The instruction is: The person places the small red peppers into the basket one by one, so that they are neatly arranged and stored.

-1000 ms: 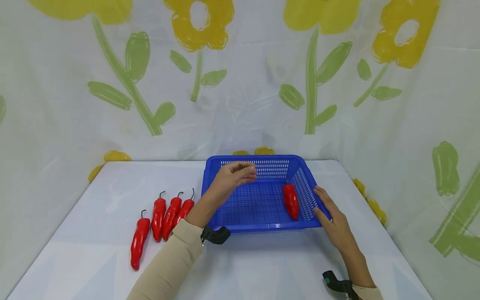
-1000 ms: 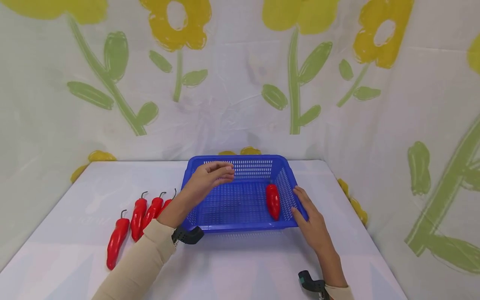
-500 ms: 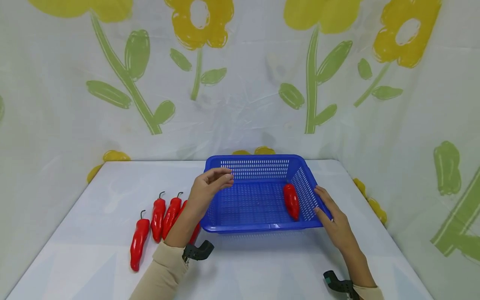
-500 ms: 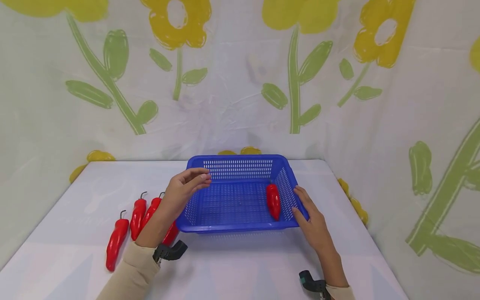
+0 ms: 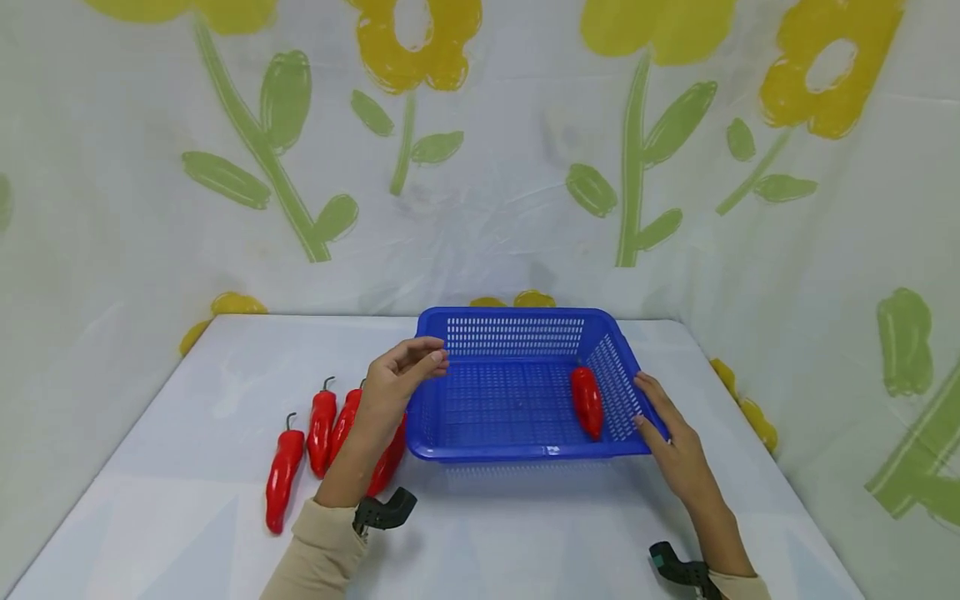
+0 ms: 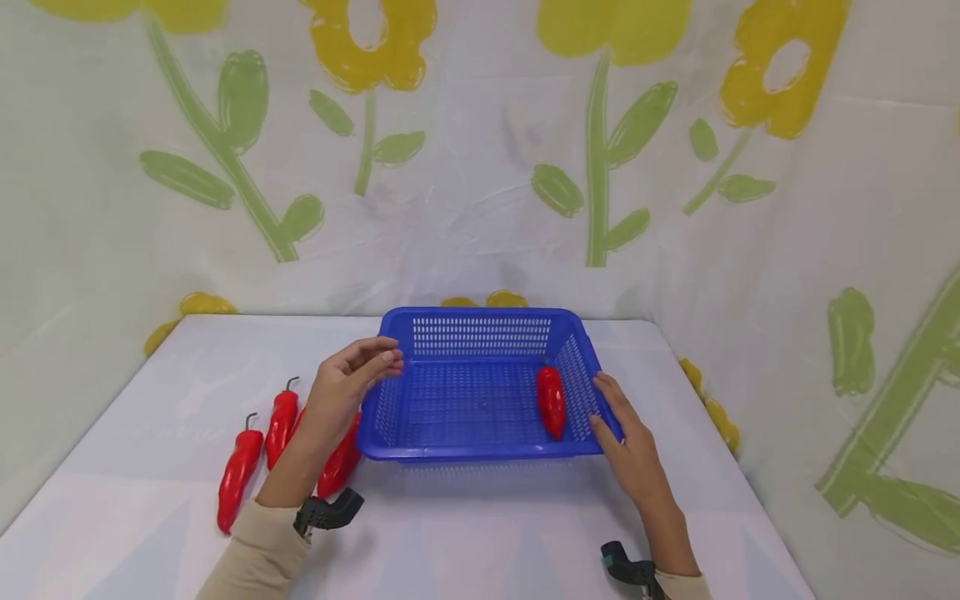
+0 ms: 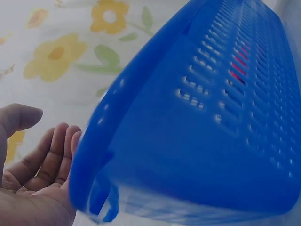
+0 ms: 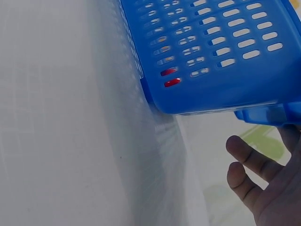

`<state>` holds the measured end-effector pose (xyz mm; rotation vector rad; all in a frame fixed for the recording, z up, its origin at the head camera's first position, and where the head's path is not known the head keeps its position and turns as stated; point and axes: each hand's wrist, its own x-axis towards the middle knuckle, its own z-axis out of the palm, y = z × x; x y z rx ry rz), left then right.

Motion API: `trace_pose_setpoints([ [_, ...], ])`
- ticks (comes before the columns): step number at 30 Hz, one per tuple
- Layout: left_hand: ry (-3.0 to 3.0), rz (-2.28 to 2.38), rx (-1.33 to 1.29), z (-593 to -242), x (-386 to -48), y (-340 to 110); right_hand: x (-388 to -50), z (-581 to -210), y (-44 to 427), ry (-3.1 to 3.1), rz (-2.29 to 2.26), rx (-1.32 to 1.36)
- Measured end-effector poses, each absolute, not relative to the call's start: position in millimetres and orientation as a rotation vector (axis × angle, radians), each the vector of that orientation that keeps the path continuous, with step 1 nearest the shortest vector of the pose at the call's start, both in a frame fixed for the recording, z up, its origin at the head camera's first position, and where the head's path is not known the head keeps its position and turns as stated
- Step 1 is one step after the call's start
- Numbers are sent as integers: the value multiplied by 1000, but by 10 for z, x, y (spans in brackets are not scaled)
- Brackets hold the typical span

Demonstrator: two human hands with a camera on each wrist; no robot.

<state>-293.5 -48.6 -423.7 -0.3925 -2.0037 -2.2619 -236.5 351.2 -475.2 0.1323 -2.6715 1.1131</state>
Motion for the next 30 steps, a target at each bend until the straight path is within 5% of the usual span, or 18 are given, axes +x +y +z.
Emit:
trace_pose_setpoints([
  [30,-2132,-2023,-46,-4457,-2743,-1120,-2363,-4775,3518,-2631,1207,160],
])
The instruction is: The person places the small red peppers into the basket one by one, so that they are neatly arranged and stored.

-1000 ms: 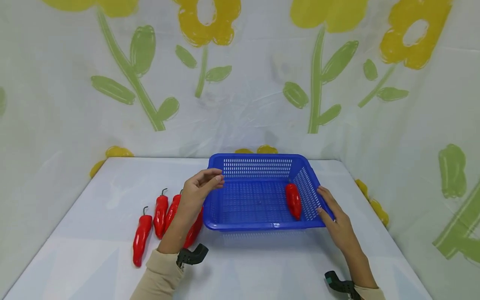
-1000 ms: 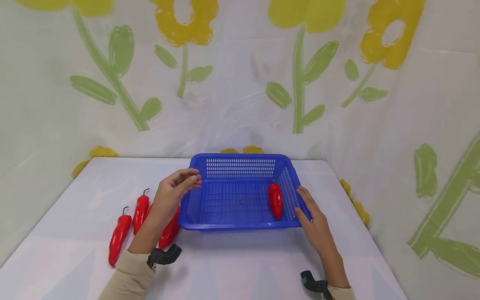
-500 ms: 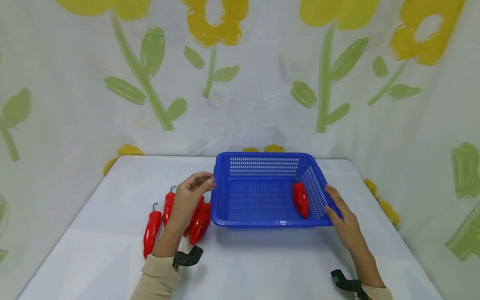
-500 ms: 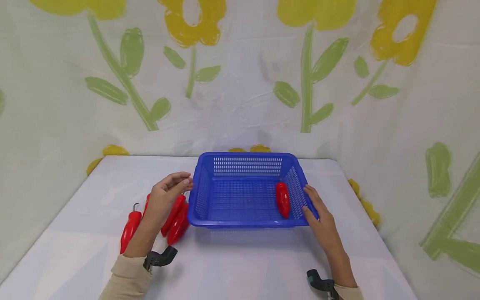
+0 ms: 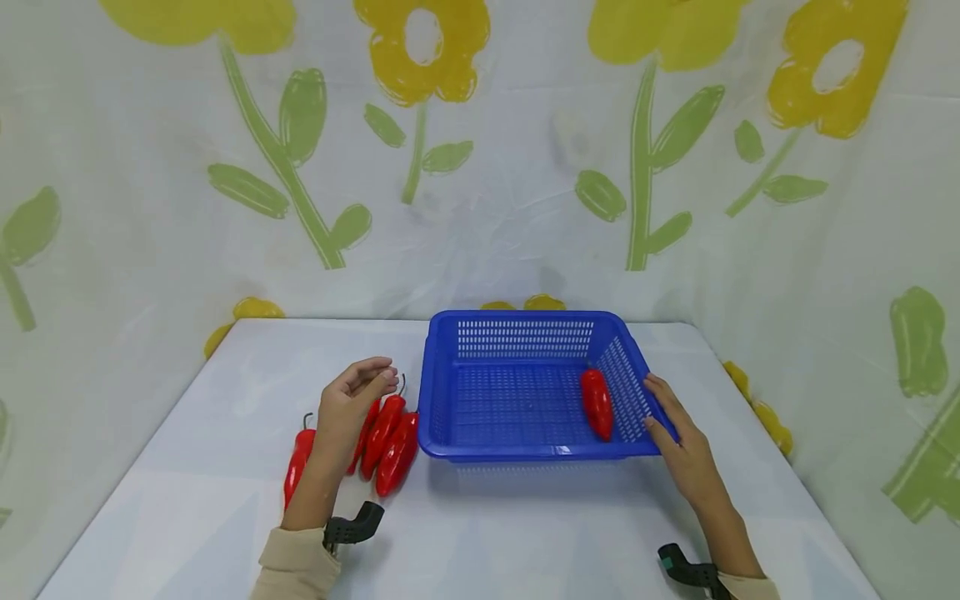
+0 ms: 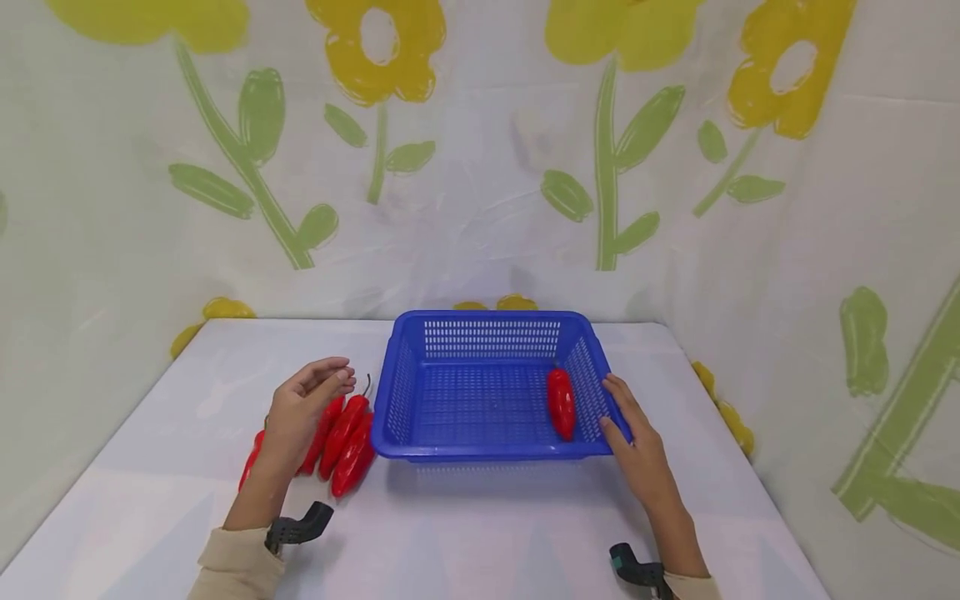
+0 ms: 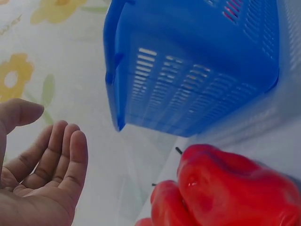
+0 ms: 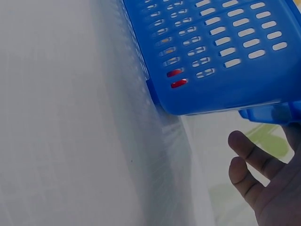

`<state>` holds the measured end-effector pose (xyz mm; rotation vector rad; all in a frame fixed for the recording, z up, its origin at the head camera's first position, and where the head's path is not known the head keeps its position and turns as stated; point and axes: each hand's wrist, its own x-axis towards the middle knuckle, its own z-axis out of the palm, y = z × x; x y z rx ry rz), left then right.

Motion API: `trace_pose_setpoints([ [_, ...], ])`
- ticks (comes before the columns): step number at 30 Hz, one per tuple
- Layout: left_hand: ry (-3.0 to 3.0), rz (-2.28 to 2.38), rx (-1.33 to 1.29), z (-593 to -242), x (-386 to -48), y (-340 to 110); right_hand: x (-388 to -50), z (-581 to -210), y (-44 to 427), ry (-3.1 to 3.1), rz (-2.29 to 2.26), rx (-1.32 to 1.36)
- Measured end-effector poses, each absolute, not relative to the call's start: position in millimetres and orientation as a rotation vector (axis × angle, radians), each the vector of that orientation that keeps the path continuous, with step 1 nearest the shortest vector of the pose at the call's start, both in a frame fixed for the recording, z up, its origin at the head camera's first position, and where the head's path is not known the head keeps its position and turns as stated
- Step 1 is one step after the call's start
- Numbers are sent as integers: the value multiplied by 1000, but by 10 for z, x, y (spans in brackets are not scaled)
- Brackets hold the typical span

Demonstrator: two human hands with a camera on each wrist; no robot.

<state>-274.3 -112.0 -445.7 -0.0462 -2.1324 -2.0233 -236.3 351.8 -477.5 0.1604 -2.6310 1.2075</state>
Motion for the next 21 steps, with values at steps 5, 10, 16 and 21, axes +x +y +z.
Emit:
trace_pose_setpoints([
  [5,-2113,-1968,-4,-4482,-2714,-1239,-2358,-4773,3527,-2627,1216,166],
  [10,-2142,-1892,60,-4536,-2621,-1356,-2351,-4781,3516,-2616,1223,180],
  [16,-2144,-1853,107,-4601,-2520,-1441,-2355,-4764,3537,-2599,1220,200],
  [21,-2159,-1840,165,-4620,-2432,-1532,-2356,-4790,3534,-2584,1251,220],
])
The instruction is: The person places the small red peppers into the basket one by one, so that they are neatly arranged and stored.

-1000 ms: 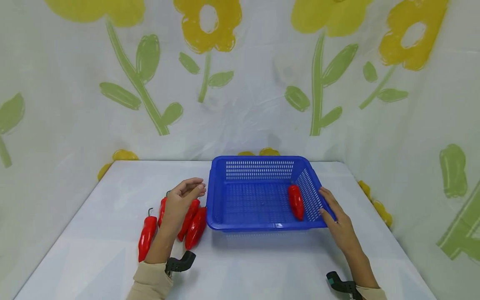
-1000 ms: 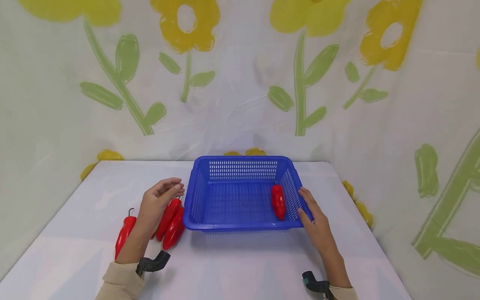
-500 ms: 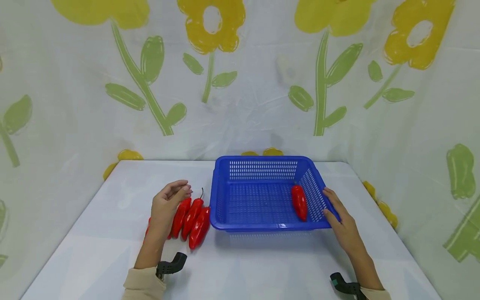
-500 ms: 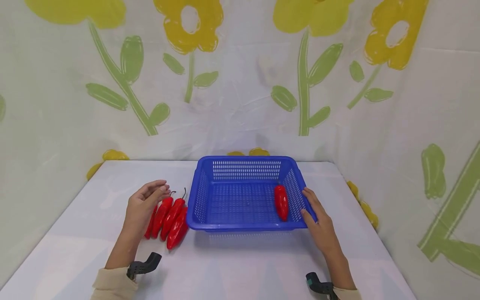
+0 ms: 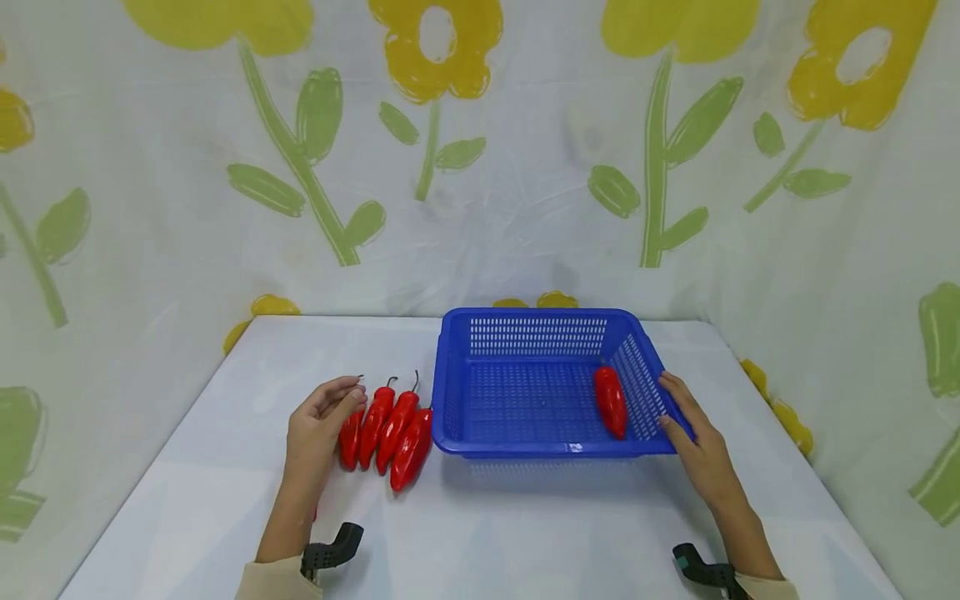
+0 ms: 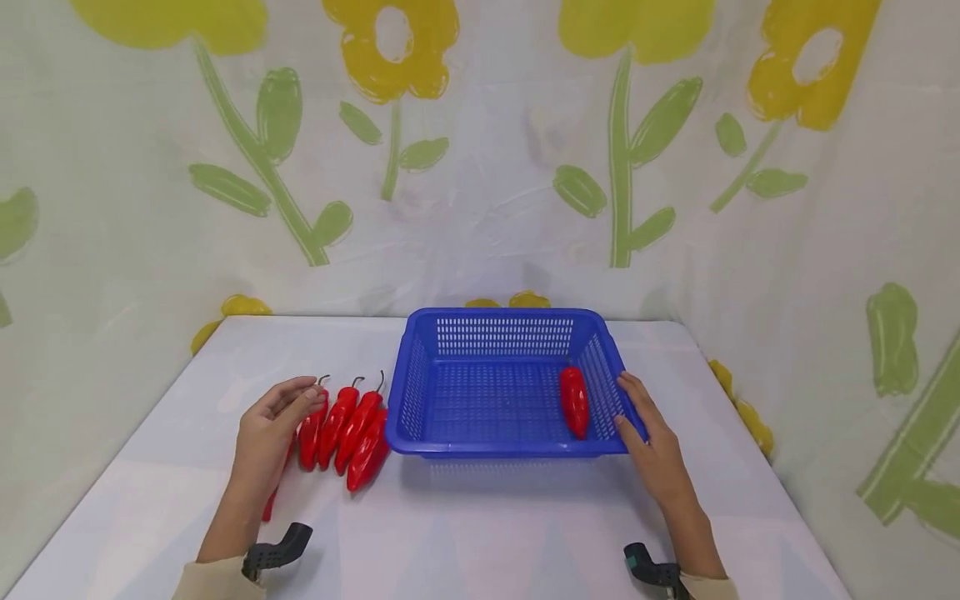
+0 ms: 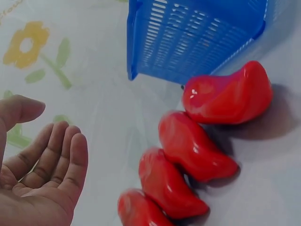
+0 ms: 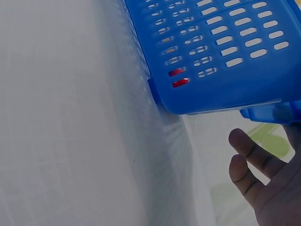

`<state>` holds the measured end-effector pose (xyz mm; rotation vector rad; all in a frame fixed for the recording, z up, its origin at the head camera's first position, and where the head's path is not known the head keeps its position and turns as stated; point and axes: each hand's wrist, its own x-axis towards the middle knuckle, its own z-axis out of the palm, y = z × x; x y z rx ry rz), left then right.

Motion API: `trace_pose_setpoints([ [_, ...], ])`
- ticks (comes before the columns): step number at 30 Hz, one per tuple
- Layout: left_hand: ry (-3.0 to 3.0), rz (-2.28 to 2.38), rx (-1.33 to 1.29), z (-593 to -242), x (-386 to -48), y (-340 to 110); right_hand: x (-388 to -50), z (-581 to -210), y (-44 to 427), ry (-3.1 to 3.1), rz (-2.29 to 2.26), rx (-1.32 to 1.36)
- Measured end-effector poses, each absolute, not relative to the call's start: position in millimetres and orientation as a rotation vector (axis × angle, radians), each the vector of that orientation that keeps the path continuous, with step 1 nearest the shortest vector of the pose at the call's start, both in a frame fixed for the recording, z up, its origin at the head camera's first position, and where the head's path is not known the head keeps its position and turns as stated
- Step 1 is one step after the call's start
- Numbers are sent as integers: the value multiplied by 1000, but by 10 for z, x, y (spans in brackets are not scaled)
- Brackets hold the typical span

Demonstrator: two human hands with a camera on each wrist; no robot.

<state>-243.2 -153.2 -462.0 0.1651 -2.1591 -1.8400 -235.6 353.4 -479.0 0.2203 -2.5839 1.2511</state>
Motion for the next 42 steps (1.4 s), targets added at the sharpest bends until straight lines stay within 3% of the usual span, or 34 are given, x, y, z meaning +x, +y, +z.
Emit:
trace_pose_setpoints([
  [15,-2146,-1828,325,-4656,-2147,-1732,-2357,-4762,3521,-2598,1259,202],
  [42,-2191,-1740,541,-4719,-1975,-1925,-2382,-4825,3532,-2585,1271,198],
])
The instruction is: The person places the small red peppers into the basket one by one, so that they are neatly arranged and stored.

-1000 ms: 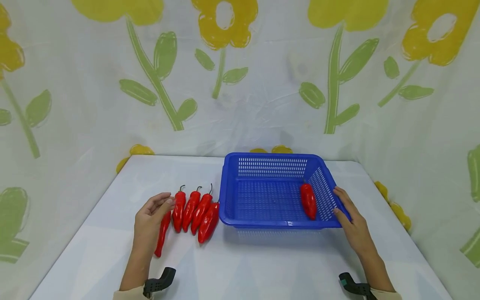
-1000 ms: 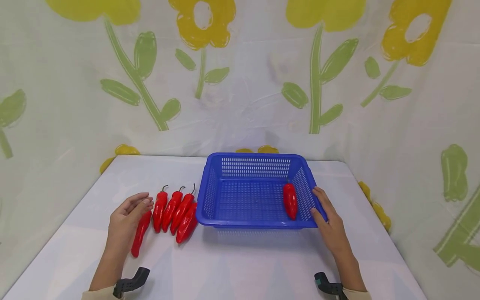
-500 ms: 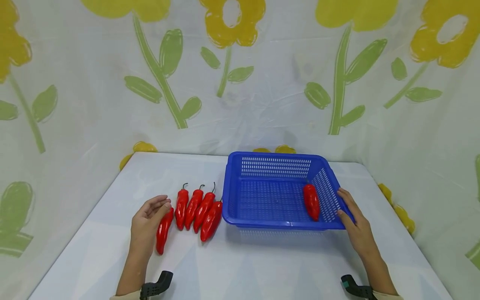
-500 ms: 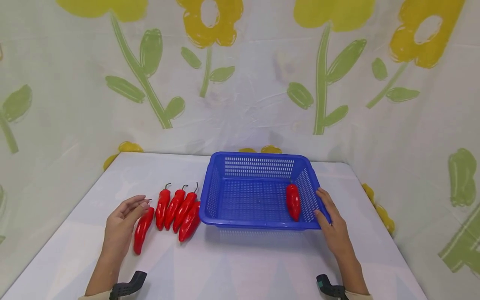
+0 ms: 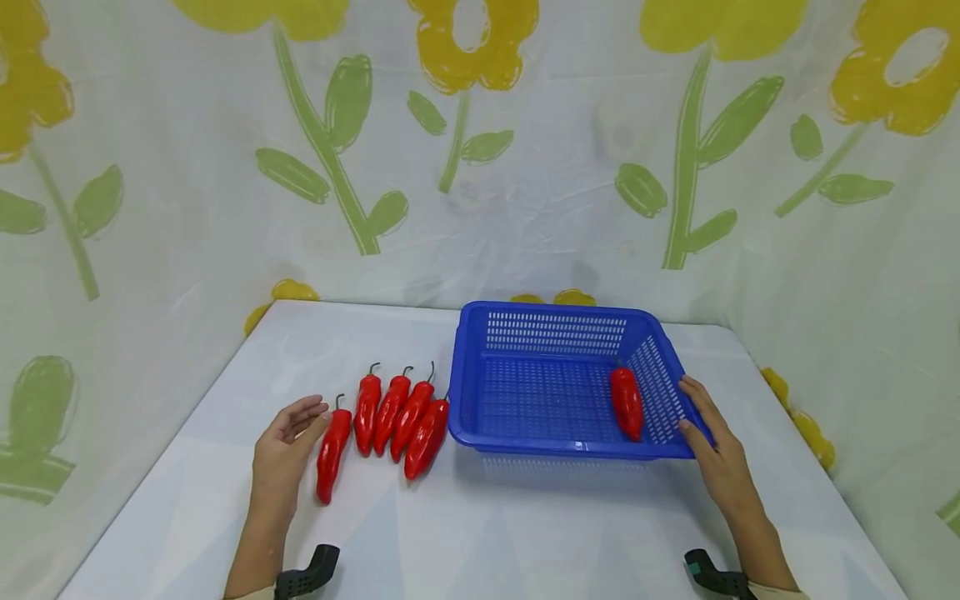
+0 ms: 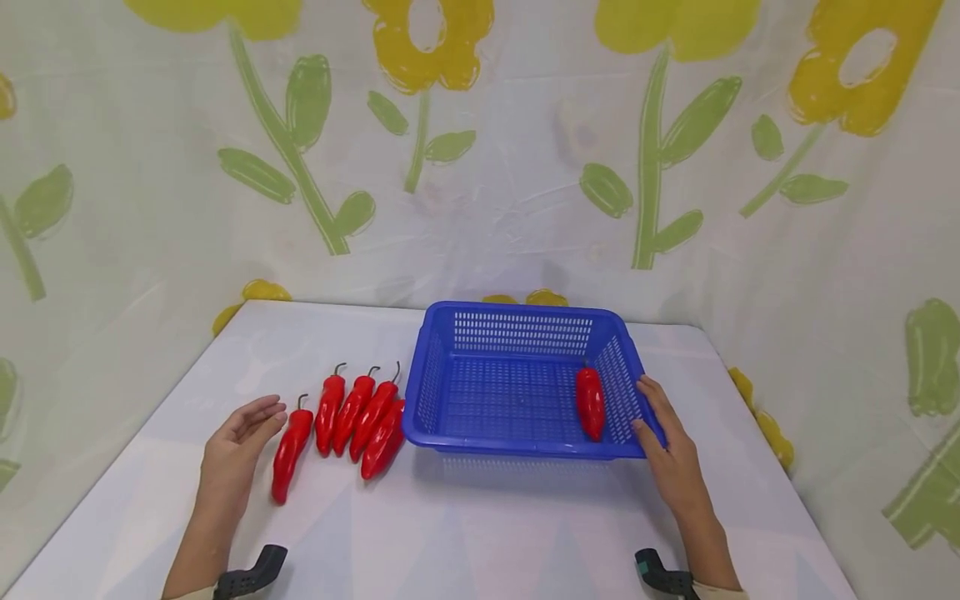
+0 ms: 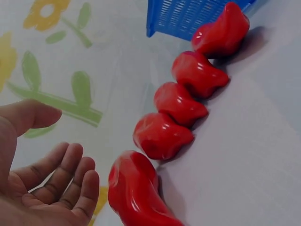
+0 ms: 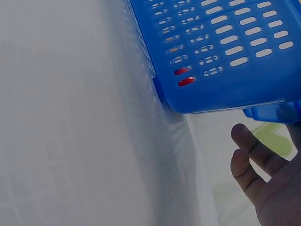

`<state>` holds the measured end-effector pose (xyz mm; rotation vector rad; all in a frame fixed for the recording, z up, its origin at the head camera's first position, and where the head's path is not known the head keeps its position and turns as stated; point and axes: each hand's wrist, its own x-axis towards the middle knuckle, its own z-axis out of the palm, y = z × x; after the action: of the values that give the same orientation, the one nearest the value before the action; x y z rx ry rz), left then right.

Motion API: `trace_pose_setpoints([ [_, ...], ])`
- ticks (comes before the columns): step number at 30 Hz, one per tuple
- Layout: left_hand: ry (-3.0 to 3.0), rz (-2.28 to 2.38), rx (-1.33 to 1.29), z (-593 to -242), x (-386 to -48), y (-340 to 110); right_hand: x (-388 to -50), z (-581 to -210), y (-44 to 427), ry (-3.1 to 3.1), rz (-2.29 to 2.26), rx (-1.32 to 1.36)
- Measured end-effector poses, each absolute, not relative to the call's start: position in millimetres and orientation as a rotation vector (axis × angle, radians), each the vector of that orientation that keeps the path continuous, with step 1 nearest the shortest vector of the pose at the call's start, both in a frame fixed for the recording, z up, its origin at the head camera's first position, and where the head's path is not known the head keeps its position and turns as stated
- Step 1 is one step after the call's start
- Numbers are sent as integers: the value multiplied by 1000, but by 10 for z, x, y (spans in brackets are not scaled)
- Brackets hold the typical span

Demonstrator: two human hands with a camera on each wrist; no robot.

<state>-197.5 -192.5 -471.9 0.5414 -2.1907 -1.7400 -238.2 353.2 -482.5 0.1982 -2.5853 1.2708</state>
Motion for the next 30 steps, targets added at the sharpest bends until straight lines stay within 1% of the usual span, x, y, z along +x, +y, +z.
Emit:
trace_pose_setpoints([
  [12,-2339,-1644,594,-4756,-1905,-1911,-2367,-4800,3529,-2582,1275,192],
  [20,-2482,-1592,678,-4804,-1877,-1973,-2375,-4800,3531,-2588,1280,192],
  [30,-2691,-1401,608,-4851,-1874,-1968,-2373,-4778,3520,-2593,1278,189],
])
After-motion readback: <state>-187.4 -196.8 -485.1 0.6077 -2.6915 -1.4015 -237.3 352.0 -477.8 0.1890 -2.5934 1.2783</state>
